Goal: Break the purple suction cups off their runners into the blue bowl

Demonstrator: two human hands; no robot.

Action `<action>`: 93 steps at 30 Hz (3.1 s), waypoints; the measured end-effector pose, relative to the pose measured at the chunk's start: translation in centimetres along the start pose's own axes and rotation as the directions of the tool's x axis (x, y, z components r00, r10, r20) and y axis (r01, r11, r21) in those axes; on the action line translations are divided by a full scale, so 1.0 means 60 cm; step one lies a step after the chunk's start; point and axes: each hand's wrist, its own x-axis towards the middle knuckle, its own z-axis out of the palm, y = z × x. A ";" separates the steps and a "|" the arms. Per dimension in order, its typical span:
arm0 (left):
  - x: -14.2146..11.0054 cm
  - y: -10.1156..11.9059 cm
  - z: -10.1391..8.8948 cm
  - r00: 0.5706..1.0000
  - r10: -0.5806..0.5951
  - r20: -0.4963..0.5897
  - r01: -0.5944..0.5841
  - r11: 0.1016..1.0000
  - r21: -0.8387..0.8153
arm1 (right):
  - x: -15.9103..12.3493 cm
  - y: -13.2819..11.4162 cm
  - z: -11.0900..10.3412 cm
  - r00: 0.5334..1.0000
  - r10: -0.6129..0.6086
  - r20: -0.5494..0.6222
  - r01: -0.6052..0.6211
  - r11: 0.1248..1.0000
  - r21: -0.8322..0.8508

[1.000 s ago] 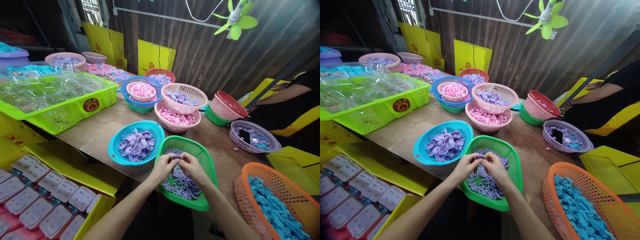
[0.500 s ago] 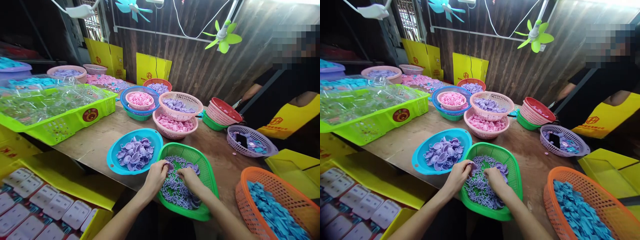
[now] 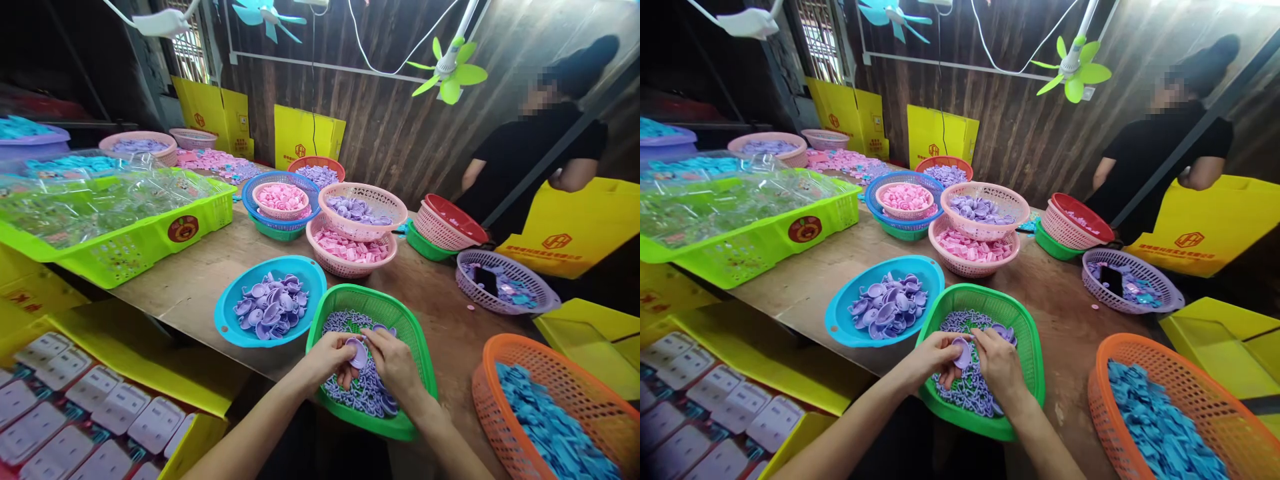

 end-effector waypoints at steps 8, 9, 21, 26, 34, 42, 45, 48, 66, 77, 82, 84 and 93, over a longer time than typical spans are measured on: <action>-0.004 0.013 0.013 0.988 0.070 -0.138 -0.051 0.989 0.138 | -0.025 -0.025 -0.001 0.995 -0.094 -0.036 0.096 0.994 0.059; -0.006 0.014 0.015 0.987 0.086 -0.138 -0.067 0.988 0.141 | -0.026 -0.027 -0.002 0.998 -0.052 -0.044 0.059 0.982 0.180; -0.019 0.015 0.026 0.956 0.177 -0.233 -0.102 0.947 0.304 | -0.011 -0.030 -0.001 0.906 0.375 0.198 -0.341 0.367 0.865; -0.028 0.014 0.031 0.851 0.390 -0.350 -0.107 0.783 0.612 | -0.006 -0.034 -0.026 0.904 0.377 0.202 -0.383 0.505 0.773; -0.028 0.010 0.040 0.780 0.524 -0.342 -0.049 0.596 0.801 | -0.015 -0.072 -0.046 0.973 0.226 0.052 -0.225 0.865 0.448; -0.030 0.006 0.045 0.760 0.560 -0.329 -0.045 0.550 0.834 | -0.016 -0.100 -0.041 0.983 0.148 -0.109 -0.111 0.951 0.288; -0.032 0.010 0.046 0.771 0.547 -0.326 -0.041 0.554 0.831 | -0.016 -0.104 -0.037 0.979 0.159 -0.129 -0.118 0.953 0.280; -0.035 0.013 0.046 0.777 0.533 -0.335 -0.037 0.570 0.820 | -0.015 -0.108 -0.036 0.974 0.167 -0.156 -0.122 0.957 0.263; -0.042 -0.009 0.045 0.786 0.566 -0.249 0.057 0.334 0.941 | -0.013 -0.130 -0.010 0.978 0.060 -0.197 -0.046 0.996 0.076; -0.040 0.072 -0.074 0.755 0.464 -0.463 0.456 0.135 0.879 | 0.033 -0.016 0.009 0.953 0.168 0.254 -0.218 0.959 0.183; -0.022 0.122 -0.124 0.569 0.691 -0.445 0.610 0.008 0.792 | 0.022 0.023 0.057 0.818 0.199 0.539 -0.023 0.948 -0.316; 0.008 0.112 -0.094 0.678 0.666 -0.313 0.444 -0.031 0.896 | 0.016 0.021 0.076 0.792 0.219 0.570 -0.017 0.941 -0.338; 0.218 0.025 0.038 0.993 0.117 0.021 -0.036 0.134 0.990 | 0.006 0.022 0.091 0.752 0.252 0.609 0.022 0.914 -0.406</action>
